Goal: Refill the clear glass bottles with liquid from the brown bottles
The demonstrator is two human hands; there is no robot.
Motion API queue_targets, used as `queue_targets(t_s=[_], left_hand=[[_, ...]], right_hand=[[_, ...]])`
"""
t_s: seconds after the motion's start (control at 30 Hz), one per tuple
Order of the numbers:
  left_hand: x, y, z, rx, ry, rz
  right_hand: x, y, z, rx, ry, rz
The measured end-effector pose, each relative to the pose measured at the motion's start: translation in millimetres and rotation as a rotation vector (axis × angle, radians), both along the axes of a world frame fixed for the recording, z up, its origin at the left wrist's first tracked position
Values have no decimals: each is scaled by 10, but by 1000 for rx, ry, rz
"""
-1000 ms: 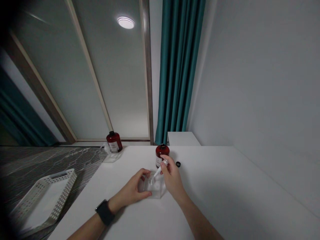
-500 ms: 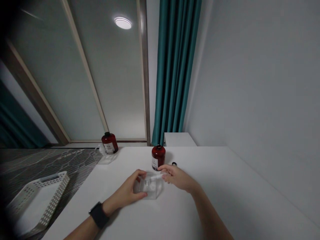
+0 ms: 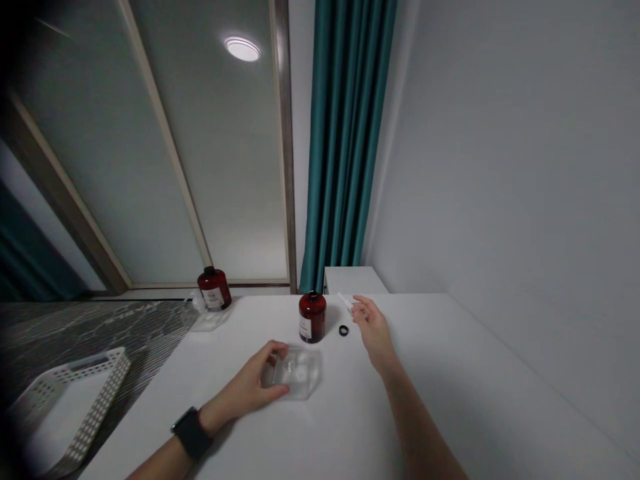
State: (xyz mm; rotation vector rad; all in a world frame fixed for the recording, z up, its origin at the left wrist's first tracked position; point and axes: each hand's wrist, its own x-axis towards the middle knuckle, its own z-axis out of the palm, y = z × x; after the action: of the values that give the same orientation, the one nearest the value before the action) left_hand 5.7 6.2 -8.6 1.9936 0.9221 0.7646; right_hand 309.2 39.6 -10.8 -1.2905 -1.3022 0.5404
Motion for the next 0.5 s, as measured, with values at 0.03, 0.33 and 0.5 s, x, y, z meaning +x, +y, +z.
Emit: queue_targets(t_s=[0.03, 0.33, 0.5], left_hand=[[0, 3, -2, -1, 4, 3], [-13, 21, -34, 28, 15, 1], [-7, 27, -33, 45, 25, -9]], right_hand=[[43, 43, -68, -13, -33, -44], [165, 142, -468, -96, -436, -211], [209, 152, -529, -134, -594, -262]])
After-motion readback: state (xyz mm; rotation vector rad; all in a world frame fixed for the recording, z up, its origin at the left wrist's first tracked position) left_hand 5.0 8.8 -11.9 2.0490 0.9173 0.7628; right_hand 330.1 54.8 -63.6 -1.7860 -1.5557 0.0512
